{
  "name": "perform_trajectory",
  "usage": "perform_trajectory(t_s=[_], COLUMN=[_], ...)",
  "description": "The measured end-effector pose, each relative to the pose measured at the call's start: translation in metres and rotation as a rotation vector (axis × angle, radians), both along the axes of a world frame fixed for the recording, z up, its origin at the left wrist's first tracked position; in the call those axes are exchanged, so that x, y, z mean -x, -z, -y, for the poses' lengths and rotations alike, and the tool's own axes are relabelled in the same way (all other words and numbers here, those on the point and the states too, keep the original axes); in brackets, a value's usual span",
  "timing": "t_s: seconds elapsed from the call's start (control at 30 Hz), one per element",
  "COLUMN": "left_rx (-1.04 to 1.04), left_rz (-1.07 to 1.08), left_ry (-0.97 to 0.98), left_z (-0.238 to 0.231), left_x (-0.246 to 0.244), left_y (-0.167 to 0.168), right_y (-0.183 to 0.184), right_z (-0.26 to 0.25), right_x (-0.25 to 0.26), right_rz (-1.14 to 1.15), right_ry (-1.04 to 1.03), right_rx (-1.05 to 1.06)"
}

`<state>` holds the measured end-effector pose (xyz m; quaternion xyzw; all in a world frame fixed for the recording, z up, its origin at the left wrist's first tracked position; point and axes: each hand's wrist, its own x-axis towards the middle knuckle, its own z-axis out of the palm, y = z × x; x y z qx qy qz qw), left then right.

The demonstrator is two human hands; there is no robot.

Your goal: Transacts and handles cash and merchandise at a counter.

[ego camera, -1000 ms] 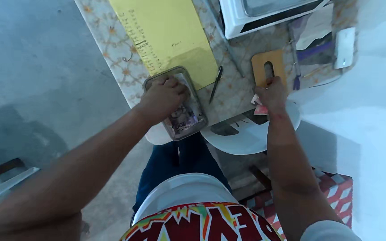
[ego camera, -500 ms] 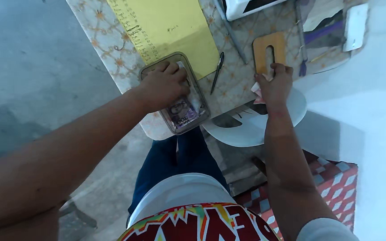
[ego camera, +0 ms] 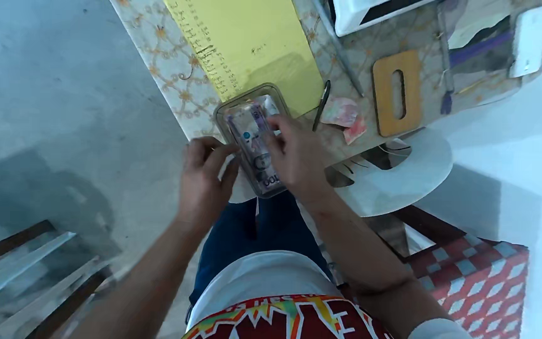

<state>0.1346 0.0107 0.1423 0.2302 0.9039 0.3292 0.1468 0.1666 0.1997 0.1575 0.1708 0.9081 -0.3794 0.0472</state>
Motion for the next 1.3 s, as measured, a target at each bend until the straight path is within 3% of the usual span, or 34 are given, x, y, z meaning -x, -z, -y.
perform_trajectory(t_s=[0.1, 0.23, 0.33, 0.5, 0.6, 0.77, 0.9, 1.07, 1.23, 1.3], left_rx=[-0.094, -0.204, -0.272, -0.378, -0.498, -0.736, -0.615, -0.553, -0.509, -0.387], left_rz=[0.002, 0.003, 0.026, 0.091, 0.181, 0.523, 0.562, 0.480, 0.470, 0.469], left_ry=[-0.087, -0.088, -0.082, -0.140, -0.185, -0.163, -0.091, -0.263, -0.341, -0.280], left_z=[0.002, 0.008, 0.016, 0.031, 0.034, 0.012, -0.015, -0.030, -0.025, -0.029], left_x=[-0.015, -0.014, -0.012, -0.009, -0.005, 0.009, 0.020, 0.025, 0.028, 0.029], left_y=[0.017, 0.025, 0.028, 0.019, 0.013, -0.006, -0.012, -0.007, -0.009, -0.013], right_y=[0.020, 0.033, 0.034, 0.018, 0.014, 0.012, 0.009, 0.004, 0.002, -0.003], right_z=[0.025, 0.035, 0.031, -0.004, -0.024, -0.041, -0.035, -0.021, -0.034, -0.045], right_x=[0.010, 0.011, 0.006, -0.012, -0.015, -0.013, -0.008, -0.006, -0.014, -0.017], right_rz=[0.228, 0.143, 0.047, -0.120, -0.220, -0.224, -0.176, -0.022, -0.042, -0.084], right_ry=[-0.007, 0.052, 0.078, 0.048, 0.171, 0.320, 0.309, 0.331, 0.427, 0.444], right_rx=[-0.062, -0.110, -0.020, 0.401, 0.732, 1.086, 1.137, 0.974, 1.023, 1.062])
